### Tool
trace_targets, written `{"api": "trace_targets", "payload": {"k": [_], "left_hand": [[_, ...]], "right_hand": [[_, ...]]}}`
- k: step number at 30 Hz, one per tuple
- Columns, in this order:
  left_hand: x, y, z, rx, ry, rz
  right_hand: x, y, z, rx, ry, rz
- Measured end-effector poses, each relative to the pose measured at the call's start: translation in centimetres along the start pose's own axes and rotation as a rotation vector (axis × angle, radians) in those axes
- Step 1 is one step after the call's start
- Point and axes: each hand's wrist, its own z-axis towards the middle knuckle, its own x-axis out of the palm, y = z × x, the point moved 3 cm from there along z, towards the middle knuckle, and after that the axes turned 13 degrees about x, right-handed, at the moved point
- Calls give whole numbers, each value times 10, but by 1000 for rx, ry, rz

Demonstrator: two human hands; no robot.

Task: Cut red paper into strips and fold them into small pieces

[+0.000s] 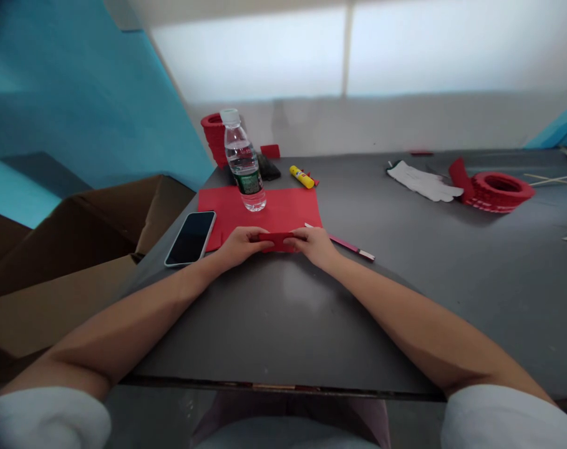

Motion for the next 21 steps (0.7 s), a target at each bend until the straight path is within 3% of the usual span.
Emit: {"api": "trace_targets", "payload": {"k": [8, 21], "left_hand": [[-9, 3, 3, -66, -38, -100], [-9, 1, 3, -59, -19, -131]], "right_hand": [[4, -2, 0, 181, 142, 504], [2, -2, 2, 190, 126, 440]]}}
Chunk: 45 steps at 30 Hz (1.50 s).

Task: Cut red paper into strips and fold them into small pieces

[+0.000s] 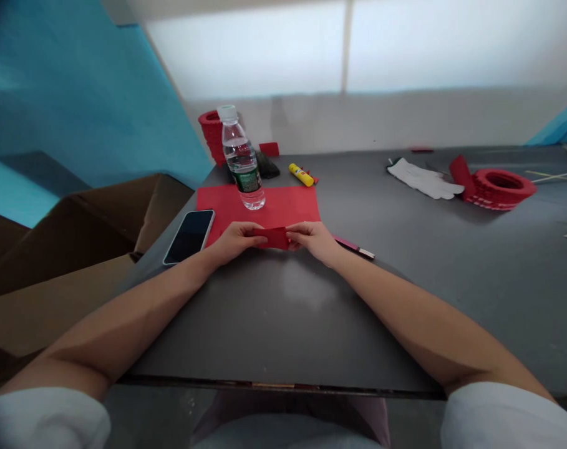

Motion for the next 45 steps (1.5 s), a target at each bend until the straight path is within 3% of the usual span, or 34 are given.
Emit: {"api": "trace_targets", "payload": {"k": [6, 12, 16, 22, 31, 36, 41, 45], "left_hand": [[-1, 2, 0, -23, 38, -42], [-1, 1, -1, -17, 46, -20], [5, -2, -1, 14, 58, 17], [14, -5, -4, 86, 58, 100], [18, -8, -9, 131, 7, 126], [20, -10, -10, 135, 21, 133], [20, -12, -10, 127, 11, 128], [20, -12, -10, 127, 31, 110]], "right_hand": [[2, -1, -1, 56, 84, 13], [3, 1, -1, -29, 36, -87], [5, -2, 0, -71, 70, -244], [6, -3, -4, -111, -56, -424], [6, -1, -7, -169, -117, -455], [9, -1, -9, -173, -42, -441], [8, 3, -11, -222, -82, -494], [9, 2, -11, -177, -56, -451]]}}
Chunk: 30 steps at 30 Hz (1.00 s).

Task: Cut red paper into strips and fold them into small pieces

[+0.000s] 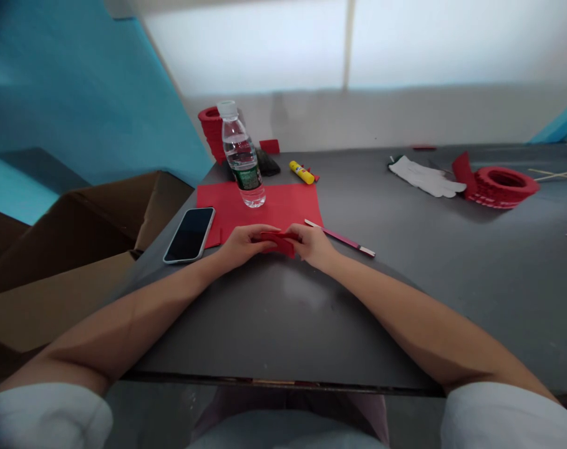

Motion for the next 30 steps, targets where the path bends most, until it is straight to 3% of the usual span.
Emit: {"api": "trace_targets", "payload": {"k": [8, 13, 17, 30], "left_hand": [[2, -2, -1, 9, 8, 21], [-4, 3, 2, -61, -15, -46], [-8, 8, 4, -99, -46, -108], [-3, 10, 1, -82, -19, -96]], "right_hand": [[1, 0, 0, 22, -36, 34], [-1, 1, 3, 75, 130, 213], [-5, 3, 4, 138, 227, 195], [-3, -5, 3, 121, 38, 81]]}}
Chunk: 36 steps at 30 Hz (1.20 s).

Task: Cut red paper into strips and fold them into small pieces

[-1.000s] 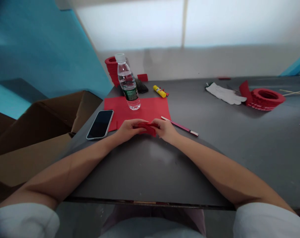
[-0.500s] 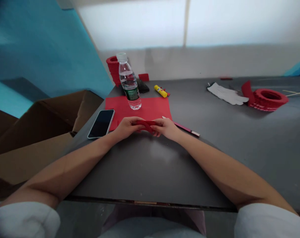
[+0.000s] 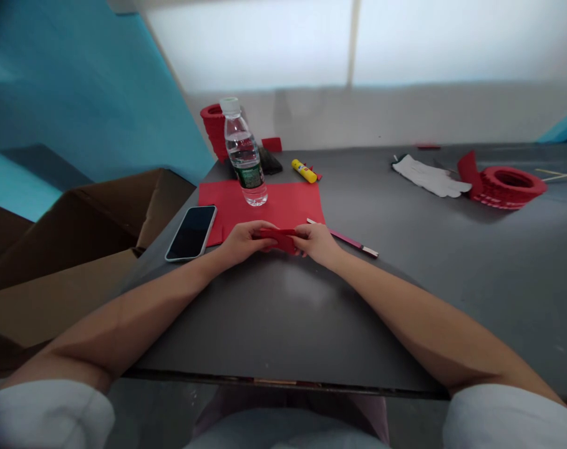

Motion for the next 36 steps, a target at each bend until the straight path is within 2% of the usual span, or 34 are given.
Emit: {"api": "trace_targets", "payload": {"k": [5, 11, 16, 18, 21, 24, 36], "left_hand": [[2, -1, -1, 33, 7, 66], [-1, -9, -1, 99, 31, 247], [-8, -10, 2, 130, -27, 353], [-12, -8, 3, 131, -71, 388], [-14, -8, 4, 142, -101, 443], [-12, -9, 3, 155, -66, 473], [-9, -8, 1, 189, -1, 542]], "right_hand": [[4, 1, -3, -18, -51, 16], [6, 2, -3, -32, -38, 31], [2, 1, 1, -61, -14, 125], [0, 1, 1, -99, -52, 126], [-2, 4, -1, -207, -181, -36], [-1, 4, -4, -273, -264, -192], [1, 2, -5, -401, -301, -408]]}}
